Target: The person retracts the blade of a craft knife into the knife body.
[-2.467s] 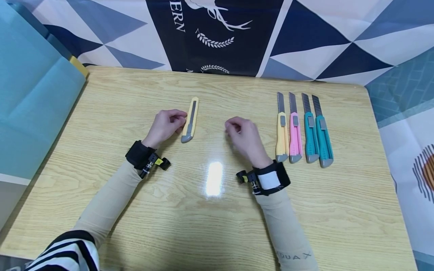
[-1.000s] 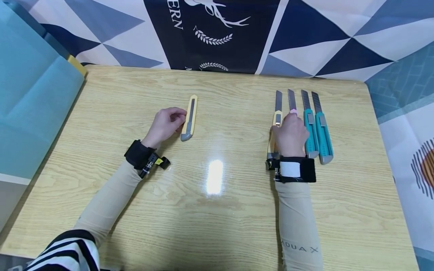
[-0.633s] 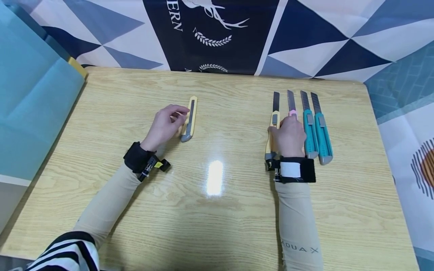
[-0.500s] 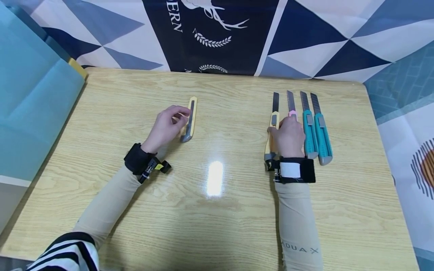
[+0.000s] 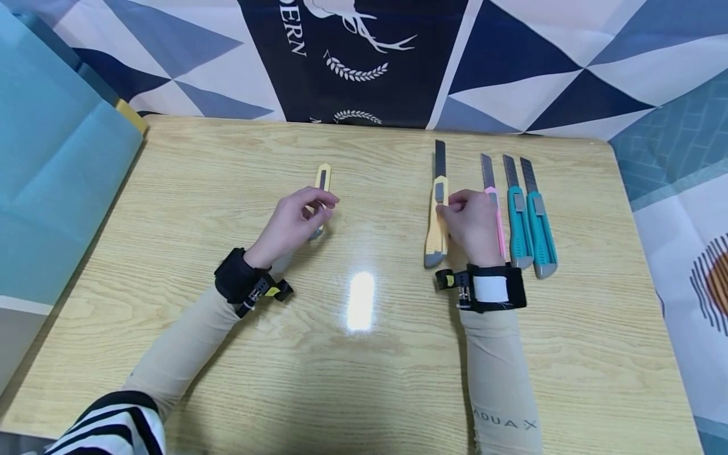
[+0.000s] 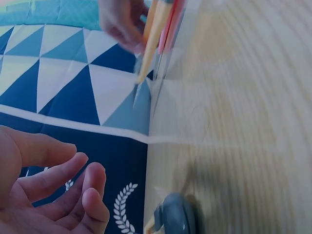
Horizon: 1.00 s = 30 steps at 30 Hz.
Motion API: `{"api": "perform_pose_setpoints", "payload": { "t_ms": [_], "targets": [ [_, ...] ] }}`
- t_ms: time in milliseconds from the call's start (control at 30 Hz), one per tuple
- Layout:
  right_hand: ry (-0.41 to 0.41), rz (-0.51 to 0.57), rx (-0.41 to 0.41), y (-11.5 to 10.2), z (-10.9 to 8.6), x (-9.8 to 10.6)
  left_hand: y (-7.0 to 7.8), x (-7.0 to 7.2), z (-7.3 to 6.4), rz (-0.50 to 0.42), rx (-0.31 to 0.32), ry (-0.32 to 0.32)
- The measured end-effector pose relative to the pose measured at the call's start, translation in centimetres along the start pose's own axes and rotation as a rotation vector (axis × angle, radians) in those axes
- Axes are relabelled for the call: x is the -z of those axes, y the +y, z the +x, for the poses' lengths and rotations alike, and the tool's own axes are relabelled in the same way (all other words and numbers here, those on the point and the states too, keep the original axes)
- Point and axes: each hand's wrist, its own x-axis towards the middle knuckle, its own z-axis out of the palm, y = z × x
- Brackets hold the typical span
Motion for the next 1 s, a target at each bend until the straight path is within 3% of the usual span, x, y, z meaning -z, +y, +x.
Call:
{"api": "perform_pose_setpoints", "payload": {
  "t_ms": [200, 467, 700, 833, 1000],
  "targets": [
    [-0.065, 0.274, 0.074, -1.4, -0.3, -0.9, 0.2, -1.2, -0.3, -0.045, -0.025, -0.061],
    [-0.090, 0.493, 0.175, -4.1, -1.3, -2.3, 0.5, -2.6, -0.6, -0.136, -0.009, -0.149],
    [-0.070, 0.557, 0.216, -5.6, -2.0, -2.9, 0.8, -3.2, -0.8, -0.220, 0.073, -0.262],
    [-0.066, 0.561, 0.244, -7.0, -2.8, -2.6, 0.8, -3.5, -0.8, -0.224, 0.123, -0.286],
    [-0.077, 0.577, 0.268, -8.4, -3.7, -2.2, 0.8, -3.7, -0.9, -0.319, 0.188, -0.312]
  ]
}}
